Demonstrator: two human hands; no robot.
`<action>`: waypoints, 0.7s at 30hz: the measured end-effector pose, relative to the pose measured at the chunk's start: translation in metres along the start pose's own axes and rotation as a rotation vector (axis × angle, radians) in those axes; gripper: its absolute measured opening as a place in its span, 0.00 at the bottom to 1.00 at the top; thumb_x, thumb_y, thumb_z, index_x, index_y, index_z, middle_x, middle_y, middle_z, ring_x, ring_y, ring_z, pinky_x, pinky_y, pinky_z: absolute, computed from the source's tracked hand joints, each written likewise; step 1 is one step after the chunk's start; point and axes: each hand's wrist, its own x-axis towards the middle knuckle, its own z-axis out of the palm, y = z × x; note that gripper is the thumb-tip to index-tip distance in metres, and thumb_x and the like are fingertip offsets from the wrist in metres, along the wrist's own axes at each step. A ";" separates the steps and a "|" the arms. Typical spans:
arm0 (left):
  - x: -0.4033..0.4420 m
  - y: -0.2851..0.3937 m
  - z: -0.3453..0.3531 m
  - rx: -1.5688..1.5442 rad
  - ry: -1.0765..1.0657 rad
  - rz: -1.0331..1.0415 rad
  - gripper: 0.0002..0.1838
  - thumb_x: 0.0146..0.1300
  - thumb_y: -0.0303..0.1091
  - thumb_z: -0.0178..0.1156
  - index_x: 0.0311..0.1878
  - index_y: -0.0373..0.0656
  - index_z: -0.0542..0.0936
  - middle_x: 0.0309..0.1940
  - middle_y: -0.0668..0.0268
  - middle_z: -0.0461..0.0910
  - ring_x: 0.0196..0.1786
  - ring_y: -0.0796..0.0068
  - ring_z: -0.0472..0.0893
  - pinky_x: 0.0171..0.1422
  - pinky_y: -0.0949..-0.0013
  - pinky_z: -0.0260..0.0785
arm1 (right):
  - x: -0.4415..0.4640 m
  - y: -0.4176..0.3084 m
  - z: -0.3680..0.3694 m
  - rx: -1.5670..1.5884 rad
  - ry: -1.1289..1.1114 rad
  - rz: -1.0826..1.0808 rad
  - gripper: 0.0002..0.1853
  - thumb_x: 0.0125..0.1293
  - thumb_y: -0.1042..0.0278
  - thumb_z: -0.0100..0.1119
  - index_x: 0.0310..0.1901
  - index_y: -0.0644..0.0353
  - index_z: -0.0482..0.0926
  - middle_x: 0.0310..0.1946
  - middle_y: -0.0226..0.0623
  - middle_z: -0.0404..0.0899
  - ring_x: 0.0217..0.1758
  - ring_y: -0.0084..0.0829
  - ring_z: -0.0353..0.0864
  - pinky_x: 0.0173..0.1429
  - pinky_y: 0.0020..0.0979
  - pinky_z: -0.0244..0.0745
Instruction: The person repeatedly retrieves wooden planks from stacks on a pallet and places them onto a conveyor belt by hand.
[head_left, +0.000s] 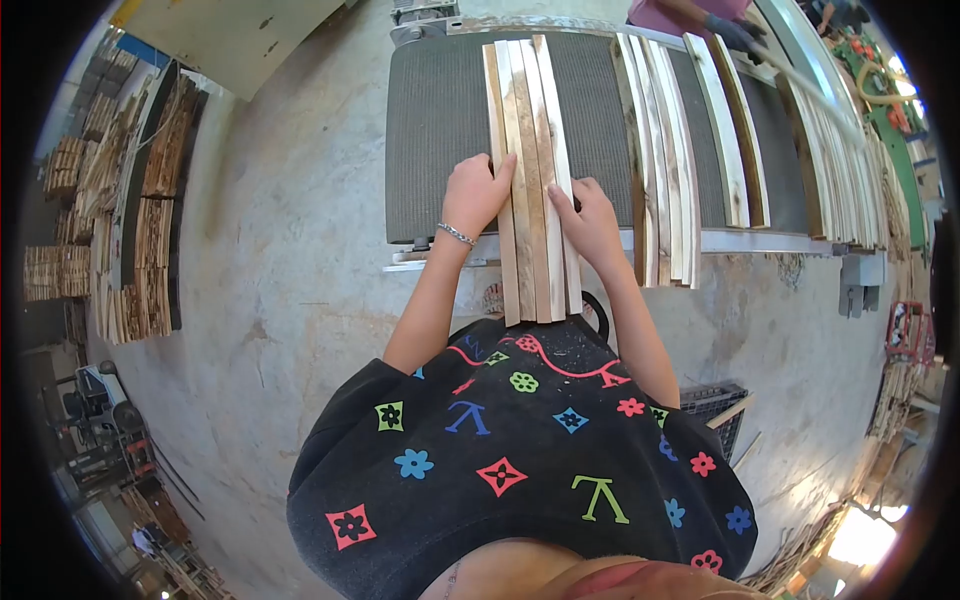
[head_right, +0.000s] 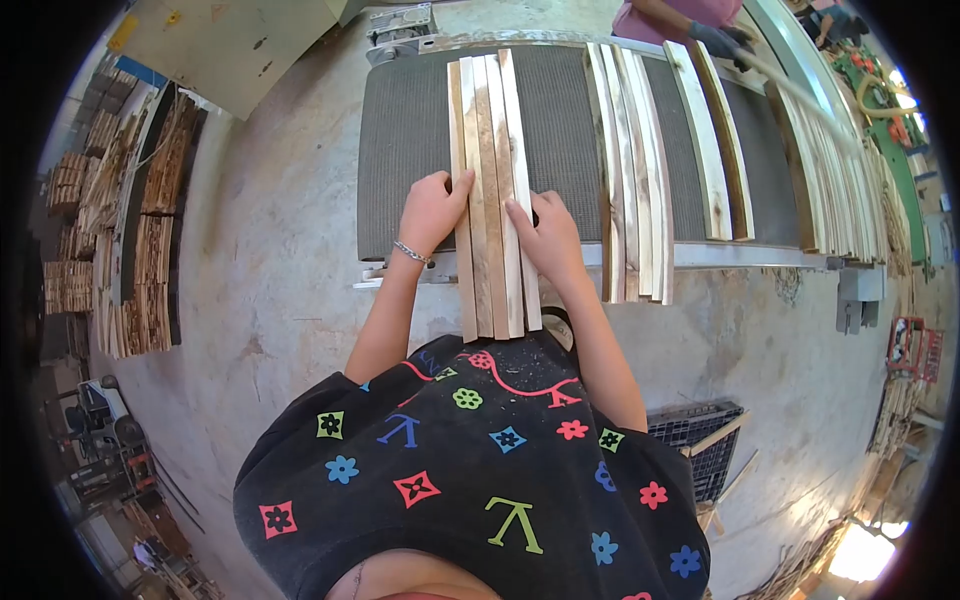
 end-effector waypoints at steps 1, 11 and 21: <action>-0.002 -0.001 0.001 -0.010 0.024 0.021 0.33 0.67 0.58 0.58 0.31 0.27 0.79 0.31 0.39 0.80 0.39 0.40 0.82 0.46 0.50 0.74 | 0.000 0.000 -0.001 -0.010 -0.011 0.006 0.21 0.72 0.50 0.56 0.49 0.61 0.83 0.40 0.50 0.77 0.44 0.50 0.79 0.51 0.43 0.75; -0.034 -0.002 0.013 -0.103 0.032 0.180 0.31 0.66 0.54 0.62 0.52 0.28 0.77 0.43 0.44 0.75 0.49 0.47 0.72 0.57 0.52 0.69 | 0.001 0.005 0.003 0.068 0.039 0.106 0.23 0.69 0.48 0.60 0.49 0.64 0.84 0.36 0.46 0.77 0.37 0.41 0.78 0.46 0.38 0.74; -0.031 -0.006 0.013 -0.140 -0.012 0.219 0.31 0.66 0.53 0.62 0.54 0.29 0.76 0.43 0.47 0.76 0.49 0.52 0.71 0.57 0.55 0.69 | -0.005 0.011 0.007 0.240 0.089 0.138 0.22 0.67 0.54 0.65 0.52 0.65 0.83 0.34 0.37 0.76 0.34 0.27 0.74 0.42 0.28 0.73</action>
